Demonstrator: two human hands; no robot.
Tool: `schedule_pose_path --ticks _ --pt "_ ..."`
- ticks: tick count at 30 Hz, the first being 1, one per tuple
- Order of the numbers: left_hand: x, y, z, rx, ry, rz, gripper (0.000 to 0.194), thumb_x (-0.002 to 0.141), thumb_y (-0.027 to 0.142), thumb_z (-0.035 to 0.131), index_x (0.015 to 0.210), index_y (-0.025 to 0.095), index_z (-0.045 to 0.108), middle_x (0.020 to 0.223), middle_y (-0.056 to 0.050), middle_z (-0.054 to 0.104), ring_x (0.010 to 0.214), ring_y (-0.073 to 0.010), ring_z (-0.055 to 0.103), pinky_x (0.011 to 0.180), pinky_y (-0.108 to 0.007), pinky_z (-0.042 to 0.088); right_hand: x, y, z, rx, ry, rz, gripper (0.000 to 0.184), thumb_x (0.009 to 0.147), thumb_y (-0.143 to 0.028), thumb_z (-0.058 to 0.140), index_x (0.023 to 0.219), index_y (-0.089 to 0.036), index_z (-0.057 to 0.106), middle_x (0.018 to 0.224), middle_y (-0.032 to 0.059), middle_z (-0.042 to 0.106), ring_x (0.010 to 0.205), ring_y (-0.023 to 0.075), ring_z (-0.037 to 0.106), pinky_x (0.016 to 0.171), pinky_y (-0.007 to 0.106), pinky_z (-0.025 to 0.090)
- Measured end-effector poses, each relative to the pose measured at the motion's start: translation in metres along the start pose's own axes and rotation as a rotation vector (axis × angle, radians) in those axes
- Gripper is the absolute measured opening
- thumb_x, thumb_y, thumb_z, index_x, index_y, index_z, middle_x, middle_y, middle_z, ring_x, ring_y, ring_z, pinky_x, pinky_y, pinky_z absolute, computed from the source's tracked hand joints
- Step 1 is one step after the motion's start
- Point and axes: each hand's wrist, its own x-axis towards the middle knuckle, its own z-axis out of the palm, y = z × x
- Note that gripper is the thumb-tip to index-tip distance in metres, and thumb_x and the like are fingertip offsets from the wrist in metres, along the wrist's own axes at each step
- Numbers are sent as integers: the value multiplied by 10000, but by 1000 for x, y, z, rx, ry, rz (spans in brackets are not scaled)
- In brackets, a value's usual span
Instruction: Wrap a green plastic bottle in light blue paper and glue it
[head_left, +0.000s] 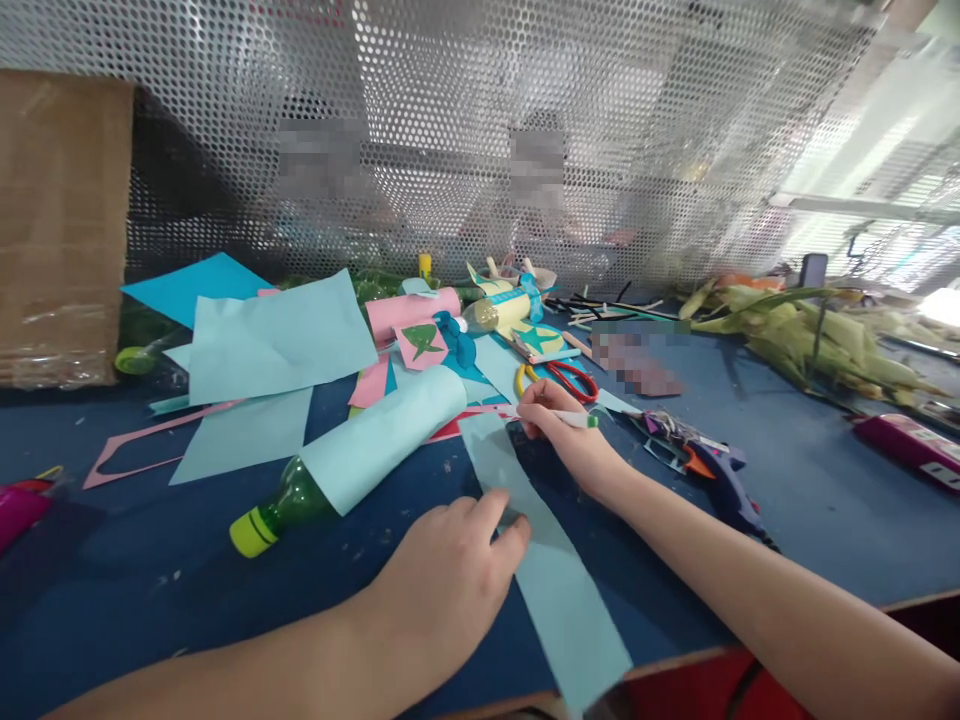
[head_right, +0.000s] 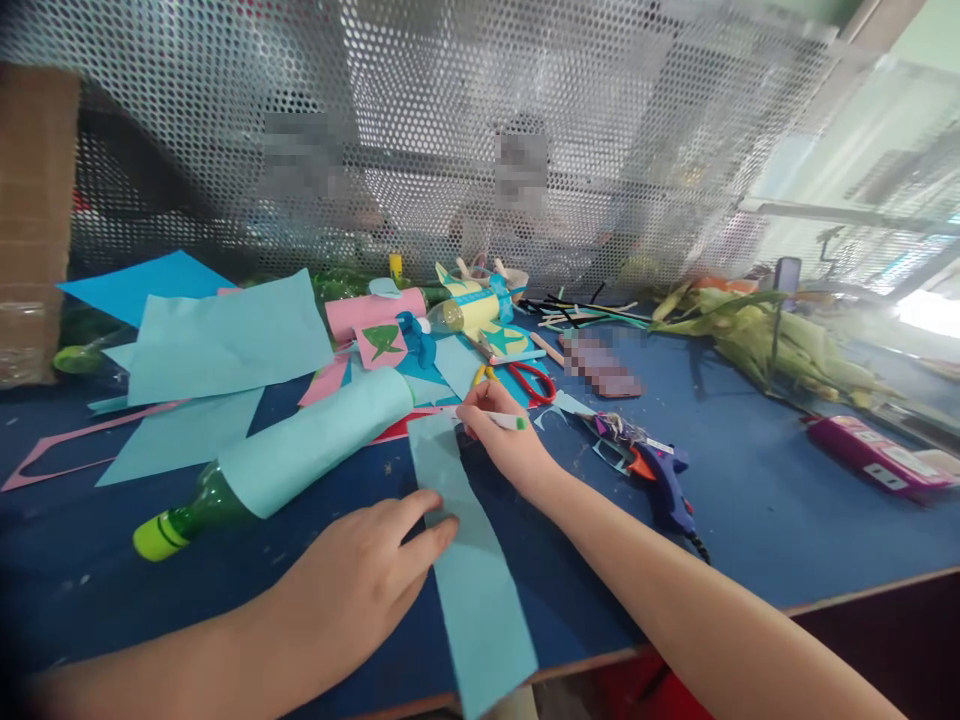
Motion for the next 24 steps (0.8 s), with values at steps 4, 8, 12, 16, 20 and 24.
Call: schedule_pose_path --ticks 4,8,12,16,20,24 --pt "0 2 -1 53 22 10 550 824 10 432 1334 199 518 1253 -153 606 791 -220 690 624 -324 586 -1 0 0 -49 -33 -16 132 775 -300 589 730 -242 480 575 -74 482 588 138 463 625 299 390" --pt "4 -2 1 174 -64 -153 644 787 -17 452 1391 204 476 1386 -197 516 706 -225 697 544 -340 576 -4 -2 2 -119 -133 -68 122 812 -278 577 748 -242 480 599 -65 474 602 140 456 635 309 410" --pt "5 -5 1 66 -98 -92 569 804 36 476 1334 237 533 1365 -140 545 722 -232 694 566 -367 583 -7 -4 2 -128 -191 -77 141 807 -288 606 752 -231 490 637 -60 473 597 127 440 591 283 374" --pt "3 -3 3 65 -90 -37 591 794 77 500 1357 259 506 1369 -147 538 688 -233 681 539 -372 569 -8 -2 3 -158 -171 -64 260 829 -394 613 701 -237 449 541 -72 437 506 115 360 498 266 280" --pt "2 -2 7 87 -82 -28 626 771 101 523 1375 261 482 1432 -198 470 711 -251 681 544 -378 560 -6 5 2 -165 -177 -52 350 828 -451 632 656 -241 410 505 -91 340 456 98 245 450 264 187" --pt "3 -3 9 82 -109 -10 639 759 138 550 1382 252 466 1431 -213 473 701 -255 678 541 -379 556 -6 9 0 -177 -188 -39 333 842 -415 618 654 -241 406 509 -89 345 455 97 243 446 268 172"
